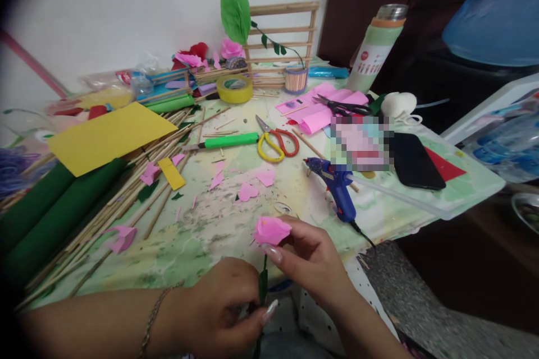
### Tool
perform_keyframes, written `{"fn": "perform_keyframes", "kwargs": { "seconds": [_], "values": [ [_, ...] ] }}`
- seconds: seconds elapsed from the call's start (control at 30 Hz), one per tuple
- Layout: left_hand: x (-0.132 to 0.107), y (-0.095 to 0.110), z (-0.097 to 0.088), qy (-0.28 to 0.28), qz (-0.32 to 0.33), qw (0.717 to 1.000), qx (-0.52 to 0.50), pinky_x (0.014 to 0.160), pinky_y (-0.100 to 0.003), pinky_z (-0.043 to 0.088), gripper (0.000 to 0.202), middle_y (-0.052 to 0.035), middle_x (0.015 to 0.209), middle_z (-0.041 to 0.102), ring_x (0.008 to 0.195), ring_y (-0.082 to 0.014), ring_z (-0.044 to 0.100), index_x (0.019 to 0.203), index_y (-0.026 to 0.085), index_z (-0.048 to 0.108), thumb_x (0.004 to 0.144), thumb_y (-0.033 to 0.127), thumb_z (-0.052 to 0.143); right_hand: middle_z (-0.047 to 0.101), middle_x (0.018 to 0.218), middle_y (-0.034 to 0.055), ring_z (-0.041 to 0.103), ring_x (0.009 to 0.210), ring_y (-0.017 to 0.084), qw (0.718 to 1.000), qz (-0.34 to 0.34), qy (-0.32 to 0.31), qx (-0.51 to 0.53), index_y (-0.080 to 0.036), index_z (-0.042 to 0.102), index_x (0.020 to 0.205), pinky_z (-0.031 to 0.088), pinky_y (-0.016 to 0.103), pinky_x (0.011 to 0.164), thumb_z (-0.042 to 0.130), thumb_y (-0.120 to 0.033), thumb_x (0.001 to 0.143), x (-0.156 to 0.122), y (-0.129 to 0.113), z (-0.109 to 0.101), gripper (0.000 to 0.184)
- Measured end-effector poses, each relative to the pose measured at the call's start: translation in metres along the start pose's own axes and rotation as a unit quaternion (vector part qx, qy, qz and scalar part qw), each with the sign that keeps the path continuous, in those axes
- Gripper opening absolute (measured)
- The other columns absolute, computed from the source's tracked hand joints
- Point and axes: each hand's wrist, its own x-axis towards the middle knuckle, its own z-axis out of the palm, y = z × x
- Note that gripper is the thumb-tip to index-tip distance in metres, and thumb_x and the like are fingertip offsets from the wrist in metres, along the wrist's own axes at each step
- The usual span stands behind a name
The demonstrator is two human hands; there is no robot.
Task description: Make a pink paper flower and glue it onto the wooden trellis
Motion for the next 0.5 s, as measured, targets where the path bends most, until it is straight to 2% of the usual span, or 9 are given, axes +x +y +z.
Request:
{"fn": "perform_keyframes", "kwargs": {
  "seconds": [0.1, 0.17, 0.23, 0.33, 0.4, 0.5],
  "values": [
    [0.0, 0.001, -0.002, -0.018, -0.012, 0.999, -0.047, 0.053, -0.026, 0.03, 0.031, 0.0008, 0.051, 0.046, 0.051, -0.0114, 0.038, 0.06, 0.019, 0.048, 0.087, 0.035, 0.052, 0.073, 0.081, 0.0042, 0.067, 0.075, 0.017, 1.0, -0.003, -0.026, 0.007, -0.025, 0.078, 0.089, 0.055, 0.025, 0.066, 0.078, -0.037, 0.073, 0.0, 0.0, 0.0, 0.02],
    [0.001, 0.002, -0.004, -0.033, -0.058, 0.988, -0.14, 0.057, -0.025, 0.037, 0.026, -0.0024, 0.06, 0.055, 0.057, -0.0123, 0.047, 0.071, 0.017, 0.058, 0.084, 0.039, 0.057, 0.072, 0.081, 0.0046, 0.066, 0.072, 0.017, 0.999, 0.012, -0.043, 0.017, -0.024, 0.077, 0.088, 0.055, 0.026, 0.064, 0.077, -0.041, 0.073, 0.0, 0.001, 0.0, 0.023],
    [0.003, 0.002, -0.004, -0.038, -0.1, 0.958, -0.267, 0.065, -0.025, 0.044, 0.029, -0.0064, 0.075, 0.064, 0.067, -0.0141, 0.055, 0.089, 0.014, 0.063, 0.082, 0.042, 0.062, 0.072, 0.082, 0.0044, 0.066, 0.07, 0.016, 0.997, 0.03, -0.062, 0.031, -0.023, 0.076, 0.091, 0.054, 0.025, 0.063, 0.075, -0.042, 0.075, 0.0, 0.002, -0.001, 0.025],
    [0.007, 0.0, 0.0, -0.02, -0.102, 0.89, -0.444, 0.075, -0.029, 0.049, 0.04, -0.0068, 0.084, 0.067, 0.075, -0.0146, 0.062, 0.106, 0.016, 0.064, 0.082, 0.048, 0.065, 0.071, 0.09, 0.0051, 0.067, 0.078, 0.018, 0.996, 0.029, -0.078, 0.038, -0.024, 0.075, 0.094, 0.055, 0.026, 0.065, 0.073, -0.041, 0.077, -0.001, 0.003, -0.002, 0.025],
    [0.009, -0.002, 0.003, 0.0, -0.099, 0.861, -0.499, 0.072, -0.027, 0.05, 0.039, -0.0046, 0.078, 0.067, 0.071, -0.013, 0.062, 0.103, 0.017, 0.068, 0.082, 0.05, 0.065, 0.07, 0.095, 0.0057, 0.067, 0.084, 0.019, 0.995, 0.016, -0.09, 0.043, -0.024, 0.075, 0.096, 0.055, 0.028, 0.071, 0.073, -0.04, 0.078, -0.001, 0.004, -0.002, 0.024],
    [0.01, -0.005, 0.004, 0.024, -0.125, 0.854, -0.504, 0.063, -0.023, 0.049, 0.034, -0.0021, 0.066, 0.064, 0.063, -0.0108, 0.06, 0.084, 0.014, 0.074, 0.08, 0.048, 0.069, 0.072, 0.093, 0.0054, 0.068, 0.088, 0.02, 0.991, 0.017, -0.117, 0.065, -0.026, 0.074, 0.099, 0.055, 0.033, 0.079, 0.071, -0.038, 0.08, -0.003, 0.005, -0.001, 0.023]
  ]
}}
